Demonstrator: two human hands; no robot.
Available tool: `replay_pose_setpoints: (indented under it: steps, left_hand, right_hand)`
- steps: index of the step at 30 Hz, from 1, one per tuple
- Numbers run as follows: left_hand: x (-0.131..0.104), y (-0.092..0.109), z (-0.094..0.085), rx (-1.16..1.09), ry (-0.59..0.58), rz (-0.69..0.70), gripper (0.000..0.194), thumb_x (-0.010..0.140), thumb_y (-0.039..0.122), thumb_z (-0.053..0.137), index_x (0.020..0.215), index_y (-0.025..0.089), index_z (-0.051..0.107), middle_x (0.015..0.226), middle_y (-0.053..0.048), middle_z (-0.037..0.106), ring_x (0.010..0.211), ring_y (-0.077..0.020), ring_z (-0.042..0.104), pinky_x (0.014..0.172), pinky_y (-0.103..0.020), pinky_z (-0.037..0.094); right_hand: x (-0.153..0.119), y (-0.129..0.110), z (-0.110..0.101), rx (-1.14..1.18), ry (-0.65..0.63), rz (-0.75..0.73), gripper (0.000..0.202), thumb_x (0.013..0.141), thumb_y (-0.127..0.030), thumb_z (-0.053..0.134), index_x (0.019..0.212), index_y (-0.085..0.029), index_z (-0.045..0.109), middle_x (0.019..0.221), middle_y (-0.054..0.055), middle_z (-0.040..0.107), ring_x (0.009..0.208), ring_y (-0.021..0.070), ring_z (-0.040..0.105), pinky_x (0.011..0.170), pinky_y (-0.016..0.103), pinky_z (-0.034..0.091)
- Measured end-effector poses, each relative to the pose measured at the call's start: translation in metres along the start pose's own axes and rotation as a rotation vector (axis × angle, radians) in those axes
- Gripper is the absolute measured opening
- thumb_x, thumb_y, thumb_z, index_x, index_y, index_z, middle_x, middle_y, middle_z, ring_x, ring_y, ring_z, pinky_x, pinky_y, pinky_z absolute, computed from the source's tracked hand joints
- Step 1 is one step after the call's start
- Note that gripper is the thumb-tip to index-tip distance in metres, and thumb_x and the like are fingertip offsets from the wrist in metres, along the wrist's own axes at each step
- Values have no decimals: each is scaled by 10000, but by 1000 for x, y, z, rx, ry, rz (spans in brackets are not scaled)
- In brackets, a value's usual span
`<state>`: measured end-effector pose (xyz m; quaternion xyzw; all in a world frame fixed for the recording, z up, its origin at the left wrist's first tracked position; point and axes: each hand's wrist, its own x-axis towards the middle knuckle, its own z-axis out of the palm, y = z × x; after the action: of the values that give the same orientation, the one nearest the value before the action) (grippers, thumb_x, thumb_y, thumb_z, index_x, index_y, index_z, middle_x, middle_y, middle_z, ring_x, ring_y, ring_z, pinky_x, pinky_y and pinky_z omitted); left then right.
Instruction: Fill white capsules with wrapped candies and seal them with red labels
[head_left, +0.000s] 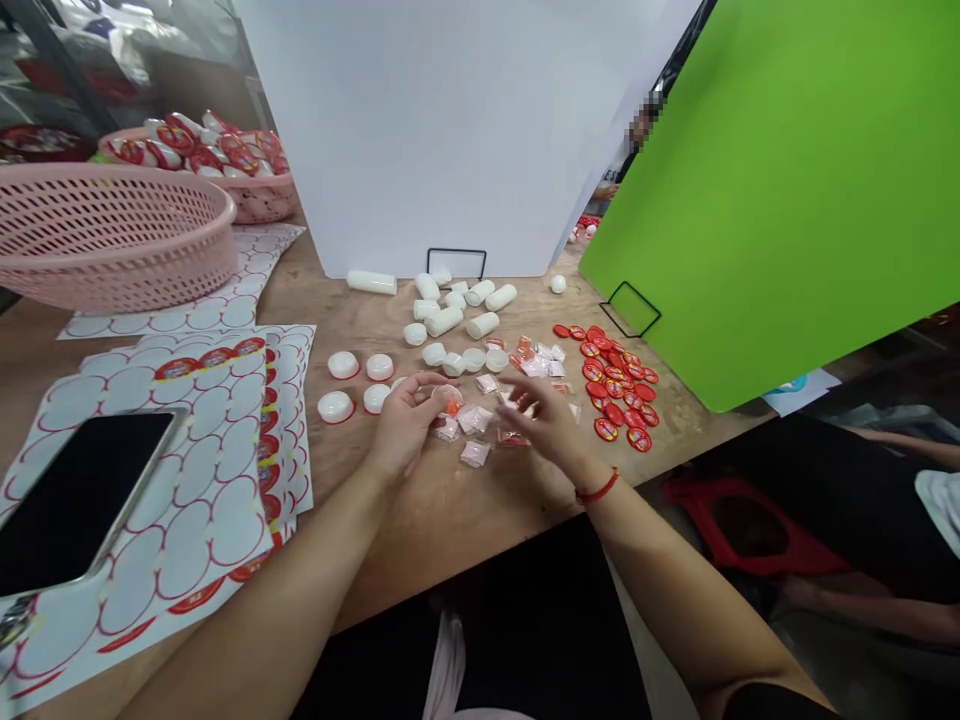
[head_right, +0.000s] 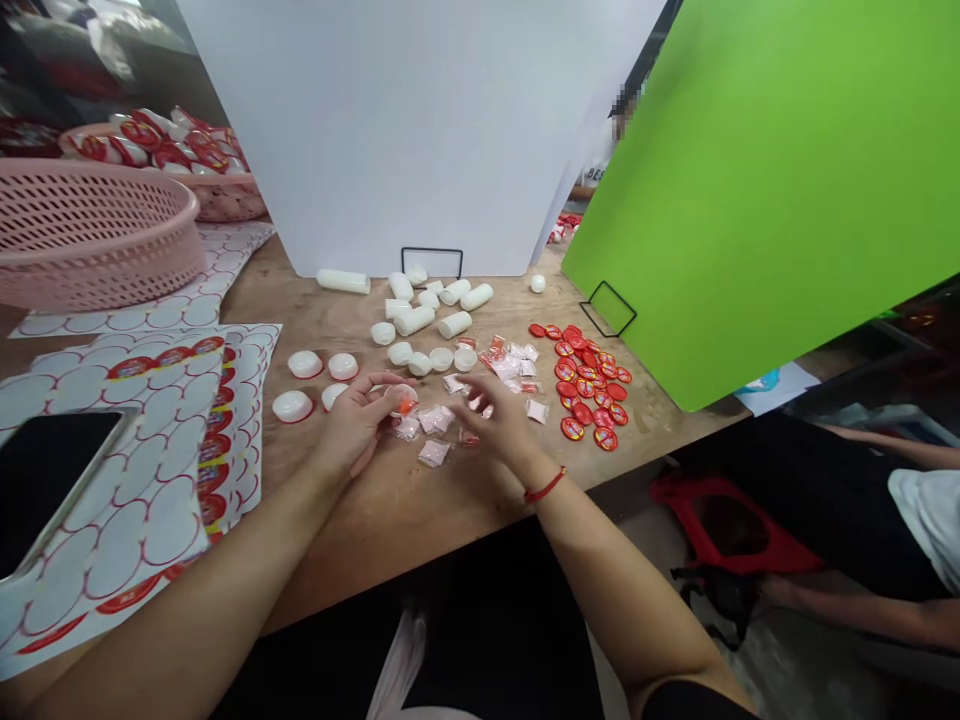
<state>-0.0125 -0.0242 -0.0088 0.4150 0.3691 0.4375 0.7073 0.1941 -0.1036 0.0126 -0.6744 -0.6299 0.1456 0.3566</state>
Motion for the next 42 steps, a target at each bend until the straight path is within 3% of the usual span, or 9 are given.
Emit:
replay_pose_setpoints:
  steps: [3,5,12,15,17,22,27,33,42]
  left_hand:
    - [1,-6,0,75,-15,25,343,688,365,833,948,193,691,980,-39,754,675,-99,633,558,-189,490]
    - [2,-11,1,91,-16,12,259,707,339,796,900,185,720,1006,-49,742,753,-122,663,603,-208,531]
    - [-1,-5,3,-18,40,-74,141,731,281,691,795,164,735,937,-47,714,809,-137,670,698,-246,572]
    - [-5,0,4,-43,-10,-88,180,688,287,772,817,165,740,891,-31,707,819,-131,657,729,-237,565]
    - [-6,2,4,-25,-34,-84,251,643,274,834,850,167,742,872,-22,708,797,-121,648,740,-233,559]
    - [-6,3,5,-83,-29,-54,350,658,269,852,945,185,669,965,-21,727,802,-122,679,665,-200,542]
    - [-3,9,4,-219,-18,-76,502,654,259,848,1037,231,524,992,-3,741,694,-117,680,602,-218,550]
    - [0,13,1,-195,4,-116,390,705,165,777,1027,189,557,919,-11,734,807,-125,700,758,-253,597]
    - [-2,21,0,-306,-97,-222,494,768,34,671,1241,150,593,1122,-92,739,1010,-177,727,970,-338,591]
  right_hand:
    - [7,41,-40,-472,180,216,367,891,-270,616,1234,-163,690,1095,125,714,956,239,648,847,353,498]
    - [13,66,-61,-759,86,411,349,885,-229,574,1192,-139,713,1130,169,714,1040,275,653,865,356,479]
    - [14,94,-74,-885,32,553,360,950,-244,449,1106,-140,757,1118,227,720,1047,357,670,837,450,475]
    - [13,78,-64,-699,228,381,340,965,-271,453,1091,-154,745,1103,192,729,1061,326,664,904,465,480]
    - [13,60,-51,-310,282,185,299,962,-352,513,1068,-178,733,1074,150,741,999,280,683,889,431,518]
    - [23,4,-1,499,-163,-145,306,879,-487,708,1079,-255,711,973,49,744,863,203,701,784,364,578]
    - [52,-20,37,458,-258,-398,237,897,-459,716,1005,-253,762,912,42,692,820,171,637,764,335,539]
    - [67,-5,68,538,-186,-316,299,936,-442,673,1155,-250,740,963,58,669,845,179,624,726,323,521]
    - [66,9,56,339,-153,-485,381,1032,-476,485,1196,-214,708,972,64,671,893,182,636,822,350,526]
